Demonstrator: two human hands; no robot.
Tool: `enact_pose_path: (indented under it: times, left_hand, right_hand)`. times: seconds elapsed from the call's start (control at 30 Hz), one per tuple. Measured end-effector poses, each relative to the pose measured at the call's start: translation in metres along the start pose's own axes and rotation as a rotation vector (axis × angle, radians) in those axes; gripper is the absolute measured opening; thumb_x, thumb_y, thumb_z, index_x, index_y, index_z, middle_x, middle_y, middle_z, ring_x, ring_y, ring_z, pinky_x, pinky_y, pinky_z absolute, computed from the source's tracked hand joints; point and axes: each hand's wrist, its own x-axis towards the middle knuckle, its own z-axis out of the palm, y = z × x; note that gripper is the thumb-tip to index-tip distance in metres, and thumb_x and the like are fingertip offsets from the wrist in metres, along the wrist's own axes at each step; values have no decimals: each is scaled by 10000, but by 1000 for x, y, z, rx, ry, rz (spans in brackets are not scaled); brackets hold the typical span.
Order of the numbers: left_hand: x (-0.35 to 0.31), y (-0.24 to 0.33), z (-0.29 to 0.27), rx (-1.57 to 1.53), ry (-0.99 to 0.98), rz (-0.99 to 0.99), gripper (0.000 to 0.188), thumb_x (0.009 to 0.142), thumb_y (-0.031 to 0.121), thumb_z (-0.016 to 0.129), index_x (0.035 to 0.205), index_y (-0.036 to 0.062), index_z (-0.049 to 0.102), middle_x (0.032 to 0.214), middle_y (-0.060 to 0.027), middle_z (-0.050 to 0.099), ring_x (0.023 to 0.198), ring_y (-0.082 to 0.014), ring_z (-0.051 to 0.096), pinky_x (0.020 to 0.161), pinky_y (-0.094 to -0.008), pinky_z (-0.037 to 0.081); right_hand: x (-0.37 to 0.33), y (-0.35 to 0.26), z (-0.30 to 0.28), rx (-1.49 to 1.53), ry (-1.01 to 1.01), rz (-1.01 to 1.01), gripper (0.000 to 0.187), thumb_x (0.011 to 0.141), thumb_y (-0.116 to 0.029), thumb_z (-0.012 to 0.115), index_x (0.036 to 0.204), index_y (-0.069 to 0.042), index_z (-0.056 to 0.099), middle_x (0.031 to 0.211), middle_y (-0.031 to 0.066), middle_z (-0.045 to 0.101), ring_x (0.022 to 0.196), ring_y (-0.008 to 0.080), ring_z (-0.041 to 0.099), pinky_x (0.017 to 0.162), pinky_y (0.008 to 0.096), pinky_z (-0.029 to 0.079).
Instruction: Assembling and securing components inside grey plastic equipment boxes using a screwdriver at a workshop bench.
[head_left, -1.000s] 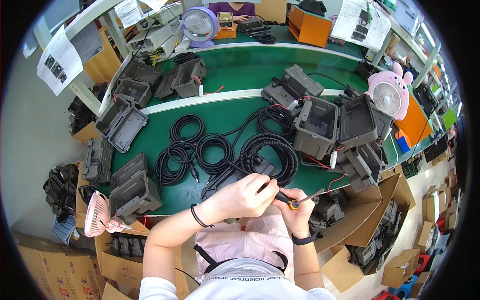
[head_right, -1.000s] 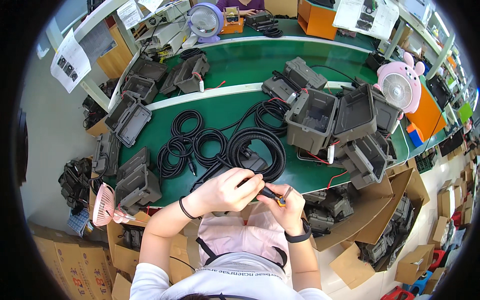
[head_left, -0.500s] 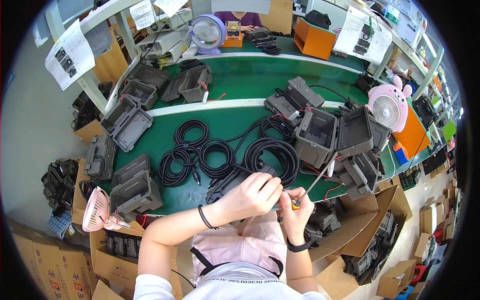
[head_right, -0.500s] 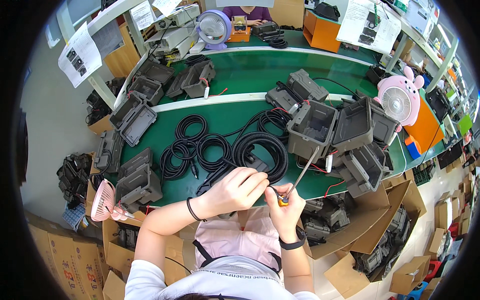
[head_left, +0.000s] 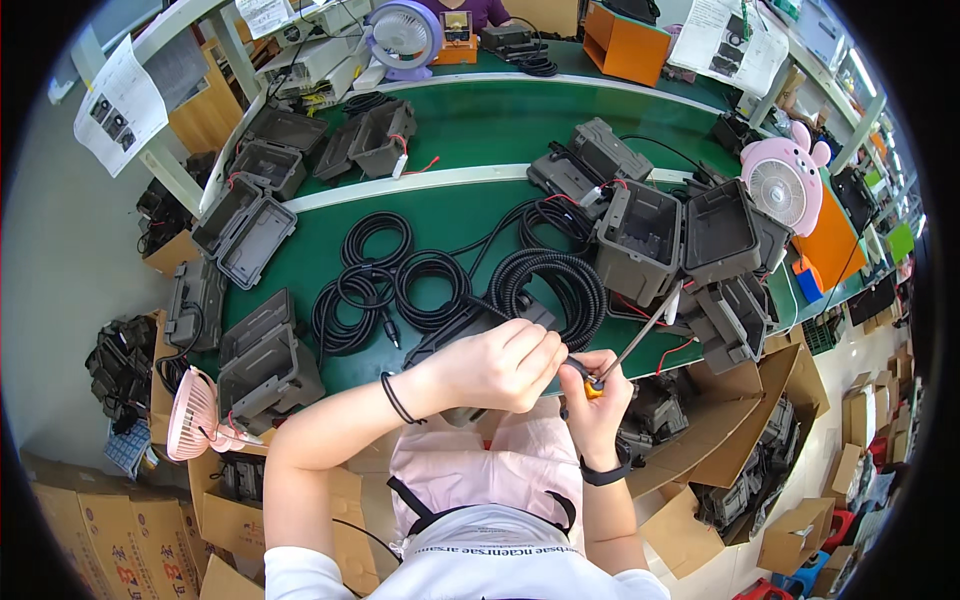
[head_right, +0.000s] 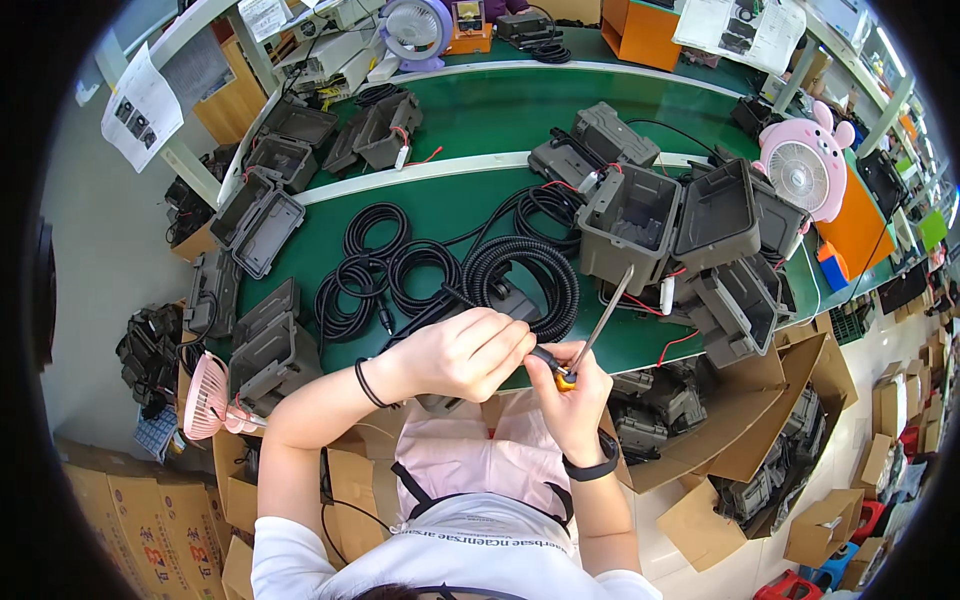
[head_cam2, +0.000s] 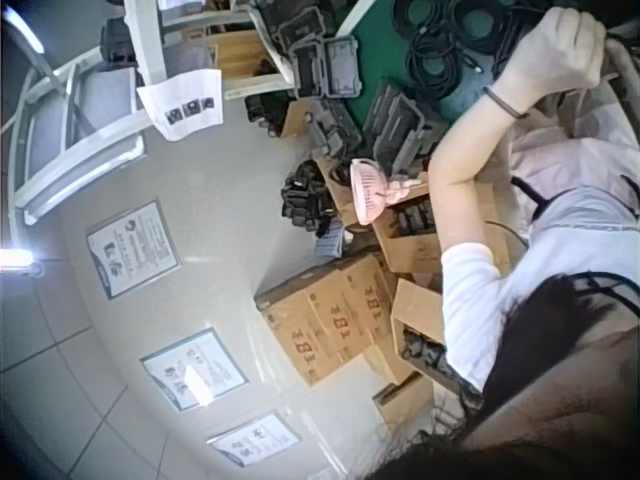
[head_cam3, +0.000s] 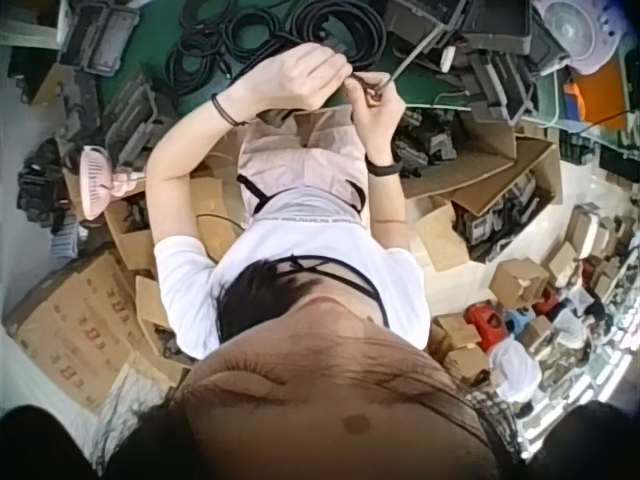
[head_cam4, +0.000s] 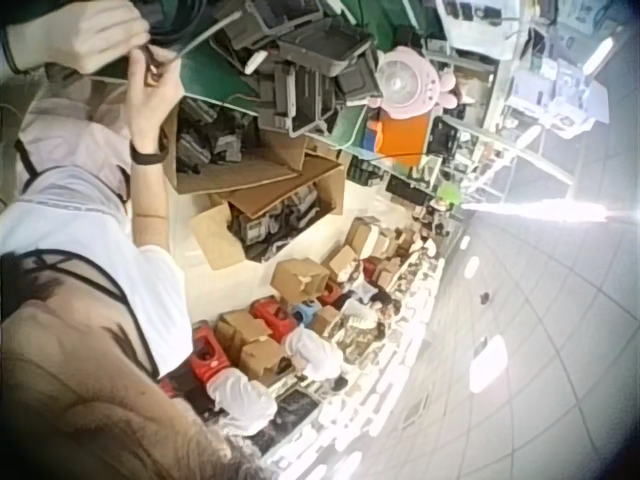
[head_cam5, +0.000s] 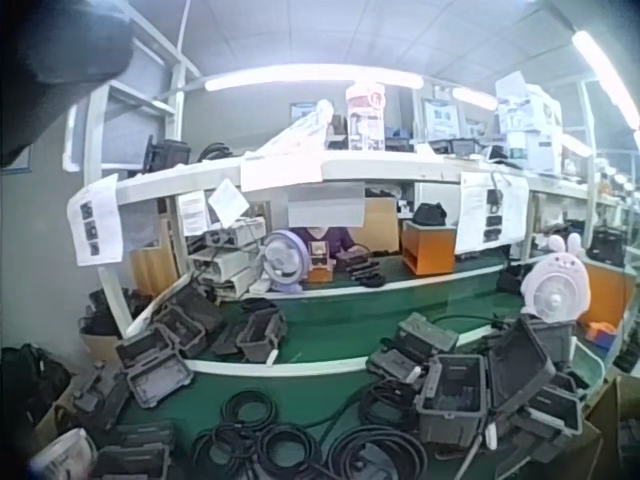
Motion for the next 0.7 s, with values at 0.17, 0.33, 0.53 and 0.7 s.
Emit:
enact_pose_path:
  times: [0.17,0.33,0.53,0.7]
  left_hand:
    - [0,-3,-1,38,-28,66,271,639,96,657,860,-60,670,886,-137,646,785,-220,645,699,-302,558]
    - [0,-7,0,60,-52,105,266,642,103,651,851,-59,674,872,-134,652,783,-215,644,699,-295,555]
    - [-1,-9,3,74,-52,129,243,655,100,650,841,-54,677,857,-125,651,763,-203,639,683,-284,550]
    - [1,-10,-3,68,-38,121,224,674,100,649,848,-38,679,882,-113,656,777,-192,638,690,-285,546]
  right_hand:
    - [4,5,-2,-100,-18,-179,267,768,-111,811,908,6,616,761,102,663,642,190,631,613,272,494]
    - [9,15,-3,-149,-51,-293,293,744,-113,829,918,-10,616,769,110,659,640,219,628,598,294,494]
    - [22,25,-2,-57,-81,-496,344,704,-89,847,924,-8,596,752,116,632,624,248,602,566,306,479]
    - [26,22,-5,-50,-117,-516,360,695,-72,851,945,-4,601,747,110,627,632,226,603,577,294,484]
